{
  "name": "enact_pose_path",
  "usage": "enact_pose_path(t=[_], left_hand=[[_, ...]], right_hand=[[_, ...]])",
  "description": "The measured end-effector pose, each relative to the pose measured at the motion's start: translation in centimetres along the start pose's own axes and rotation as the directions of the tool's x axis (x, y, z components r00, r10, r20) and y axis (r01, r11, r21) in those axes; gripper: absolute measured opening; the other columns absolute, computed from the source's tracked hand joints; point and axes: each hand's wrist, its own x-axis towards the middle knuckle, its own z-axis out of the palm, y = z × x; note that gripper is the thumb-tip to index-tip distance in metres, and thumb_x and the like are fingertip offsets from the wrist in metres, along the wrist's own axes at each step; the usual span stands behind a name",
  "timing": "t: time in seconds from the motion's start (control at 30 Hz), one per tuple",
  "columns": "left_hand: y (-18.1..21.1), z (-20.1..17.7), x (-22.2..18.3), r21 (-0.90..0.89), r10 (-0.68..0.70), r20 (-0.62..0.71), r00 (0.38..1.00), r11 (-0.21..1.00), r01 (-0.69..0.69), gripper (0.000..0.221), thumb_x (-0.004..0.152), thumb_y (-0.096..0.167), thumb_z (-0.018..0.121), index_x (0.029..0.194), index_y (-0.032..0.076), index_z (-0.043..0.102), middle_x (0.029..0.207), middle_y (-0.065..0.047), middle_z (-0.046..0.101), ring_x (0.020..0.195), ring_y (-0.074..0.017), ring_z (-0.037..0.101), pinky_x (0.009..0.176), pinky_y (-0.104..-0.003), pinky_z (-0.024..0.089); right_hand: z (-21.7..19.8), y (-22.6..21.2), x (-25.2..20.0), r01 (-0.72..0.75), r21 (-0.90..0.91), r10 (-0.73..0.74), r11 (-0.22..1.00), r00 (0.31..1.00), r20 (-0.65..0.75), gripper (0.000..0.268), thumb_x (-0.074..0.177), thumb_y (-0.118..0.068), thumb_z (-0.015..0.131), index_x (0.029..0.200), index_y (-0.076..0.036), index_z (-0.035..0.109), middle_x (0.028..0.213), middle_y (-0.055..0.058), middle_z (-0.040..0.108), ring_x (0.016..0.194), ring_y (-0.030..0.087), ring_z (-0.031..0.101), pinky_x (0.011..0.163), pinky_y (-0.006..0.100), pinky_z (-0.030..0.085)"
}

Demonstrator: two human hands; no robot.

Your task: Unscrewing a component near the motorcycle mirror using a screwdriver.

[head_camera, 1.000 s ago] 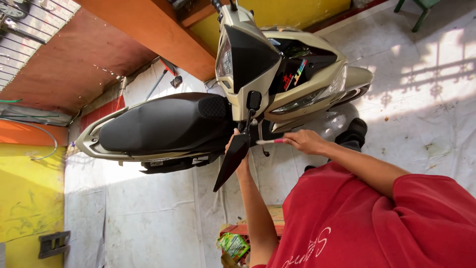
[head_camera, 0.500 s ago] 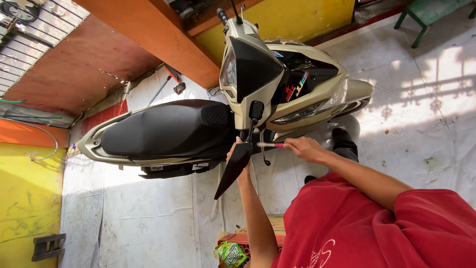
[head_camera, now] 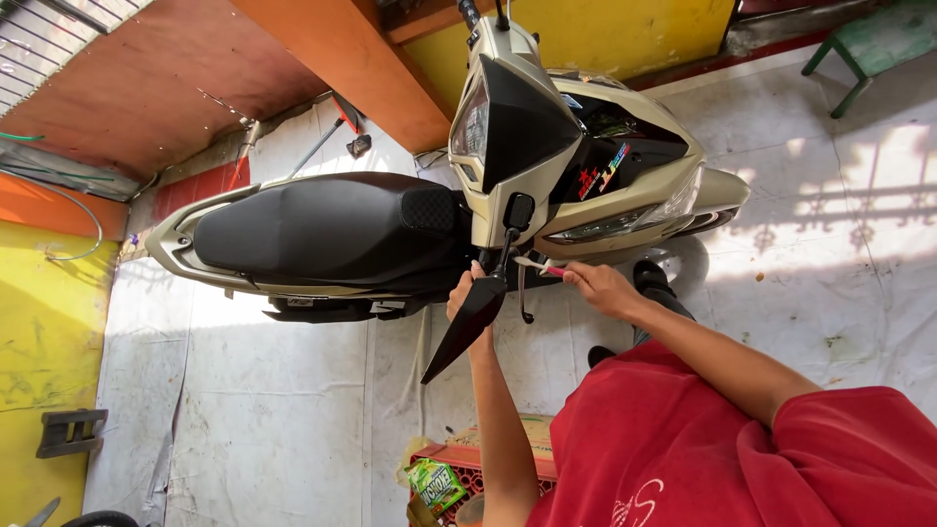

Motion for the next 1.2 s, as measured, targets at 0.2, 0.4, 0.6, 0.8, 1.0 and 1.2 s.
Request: enact_pose_path(t=[0.2,0.4,0.6,0.8,1.0,1.2], left_hand=[[-0.9,0.7,0.3,0.037,-0.061,0.026,0.998,0.997,0.06,0.049,0.104,0.045,0.045,0.08,0.007,0.064,0.076,-0.021,0.071,0.076,-0.0458,0.068,0.069,-0.055,0.051],[-0.9,1.0,0.6,0.033,-0.04,0.016,0.999,0.999,0.039,0.049,0.104,0.048,0.043,0.085,0.008,0.063,0.079,-0.023,0.071,0.079,-0.0474,0.068,0.071,-0.057,0.051],[-0.9,1.1,0.7,0.061,0.003,0.039,0.999,0.998,-0.005,0.052,0.106,0.048,0.04,0.086,0.006,0.062,0.078,-0.023,0.07,0.079,-0.0481,0.067,0.07,-0.058,0.05],[-0.1,0.3,0.1,0.051,0.028,0.039,0.999,0.998,-0.03,0.051,0.107,0.048,0.038,0.085,0.007,0.06,0.076,-0.022,0.068,0.076,-0.0467,0.066,0.07,-0.056,0.05],[0.3,0.0,0.1,0.036,-0.062,0.048,0.997,0.998,0.06,0.053,0.105,0.049,0.04,0.082,0.005,0.06,0.075,-0.021,0.068,0.076,-0.0465,0.066,0.07,-0.056,0.049],[-0.1,0.2,-0.1,0.071,-0.017,0.025,1.0,0.997,0.015,0.05,0.106,0.047,0.041,0.086,0.008,0.064,0.078,-0.023,0.069,0.078,-0.0477,0.066,0.071,-0.058,0.049]], right_hand=[[2.0,3.0,-1.1,0.068,-0.237,-0.009,0.969,0.971,0.239,0.035,0.102,-0.05,0.044,0.109,-0.022,0.064,0.065,0.013,0.062,0.059,0.036,0.063,0.056,0.049,0.047],[0.0,2.2,1.6,0.031,-0.022,-0.031,0.999,0.999,-0.009,0.034,0.105,-0.045,0.045,0.108,-0.016,0.063,0.068,0.019,0.062,0.067,0.043,0.064,0.062,0.053,0.048],[2.4,3.1,-1.3,0.123,-0.063,-0.113,0.99,0.983,0.143,0.032,0.105,-0.043,0.048,0.107,-0.015,0.063,0.07,0.017,0.064,0.069,0.043,0.061,0.061,0.053,0.045],[-1.3,-0.2,1.1,-0.046,0.022,0.045,0.999,0.999,0.022,0.034,0.105,-0.044,0.044,0.106,-0.013,0.061,0.066,0.015,0.063,0.059,0.035,0.063,0.059,0.051,0.047],[2.9,4.1,-1.6,0.281,-0.052,-0.274,0.958,0.956,0.102,0.035,0.108,-0.043,0.045,0.099,-0.012,0.06,0.07,0.015,0.064,0.065,0.04,0.061,0.059,0.053,0.044],[-1.2,0.5,1.3,0.084,-0.16,-0.089,0.984,0.996,-0.029,0.035,0.103,-0.046,0.043,0.104,-0.015,0.059,0.062,0.016,0.062,0.06,0.041,0.065,0.055,0.054,0.048]])
